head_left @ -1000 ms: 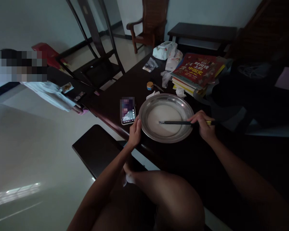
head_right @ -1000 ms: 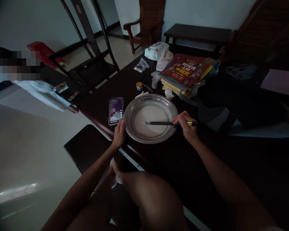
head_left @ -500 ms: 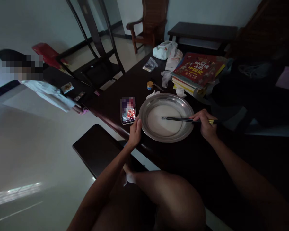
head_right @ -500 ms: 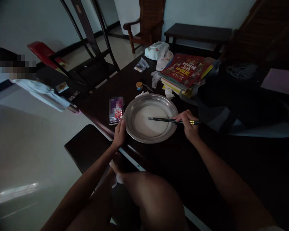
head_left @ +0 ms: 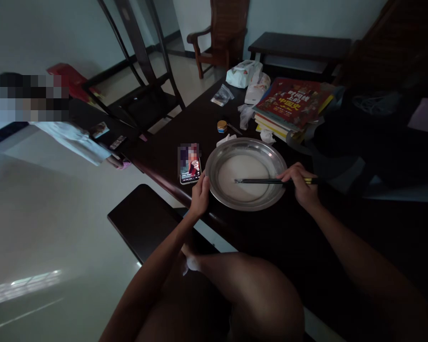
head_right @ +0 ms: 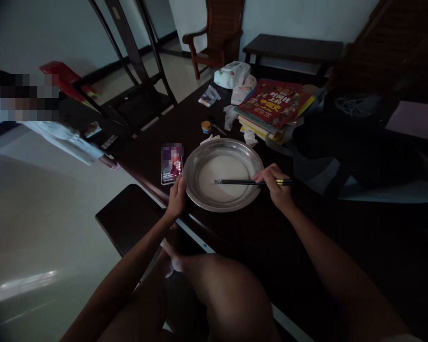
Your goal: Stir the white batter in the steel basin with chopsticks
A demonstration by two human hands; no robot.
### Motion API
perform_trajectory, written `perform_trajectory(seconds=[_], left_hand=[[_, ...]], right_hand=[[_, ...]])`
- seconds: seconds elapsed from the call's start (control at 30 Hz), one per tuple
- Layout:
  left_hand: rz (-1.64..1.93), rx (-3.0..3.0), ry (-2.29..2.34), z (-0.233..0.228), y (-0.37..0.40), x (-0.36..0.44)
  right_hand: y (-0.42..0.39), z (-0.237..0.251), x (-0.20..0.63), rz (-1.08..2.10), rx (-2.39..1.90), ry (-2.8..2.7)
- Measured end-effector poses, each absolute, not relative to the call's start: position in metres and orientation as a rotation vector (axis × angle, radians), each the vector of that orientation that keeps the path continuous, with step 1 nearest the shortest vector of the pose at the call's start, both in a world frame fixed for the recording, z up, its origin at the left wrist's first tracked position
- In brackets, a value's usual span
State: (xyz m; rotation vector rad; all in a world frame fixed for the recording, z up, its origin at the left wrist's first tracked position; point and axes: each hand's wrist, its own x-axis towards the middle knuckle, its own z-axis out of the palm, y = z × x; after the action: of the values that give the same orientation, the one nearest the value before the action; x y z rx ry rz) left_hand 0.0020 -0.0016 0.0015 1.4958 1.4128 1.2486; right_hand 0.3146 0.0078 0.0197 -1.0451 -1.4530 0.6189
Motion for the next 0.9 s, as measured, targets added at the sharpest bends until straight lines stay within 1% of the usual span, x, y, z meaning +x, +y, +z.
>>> perform_trajectory(seconds=[0.13, 0.3, 0.47, 0.63, 0.8, 0.9], left_hand=[[1.240, 1.499, 1.413, 0.0021, -0.0016, 0.0026], [1.239, 1.511, 1.416, 0.0043, -0.0024, 0.0035], [1.245, 1.509, 1.423, 0.0039, -0.0023, 0.0034], [1.253, 1.497, 1.419, 0.0013, -0.0015, 0.0027], [1.268, 1.489, 1.406, 0.0010, -0.0017, 0.0024], [1.248, 1.485, 1.414, 0.0022, -0.0024, 0.0025]], right_hand=[[0.0077, 0.0203, 0.3153, 0.549, -1.077, -1.420], [0.0063, 0.0212, 0.3143, 0.626, -1.024, -1.438], [0.0071, 0.0213, 0.3144, 0.563, -1.070, -1.407], [0.0067, 0.0211, 0.3144, 0.619, -1.043, -1.443], [0.0072, 0.0216, 0.3147, 0.562, -1.072, -1.418], [0.0070, 0.0213, 0.3146, 0.597, -1.045, -1.406]])
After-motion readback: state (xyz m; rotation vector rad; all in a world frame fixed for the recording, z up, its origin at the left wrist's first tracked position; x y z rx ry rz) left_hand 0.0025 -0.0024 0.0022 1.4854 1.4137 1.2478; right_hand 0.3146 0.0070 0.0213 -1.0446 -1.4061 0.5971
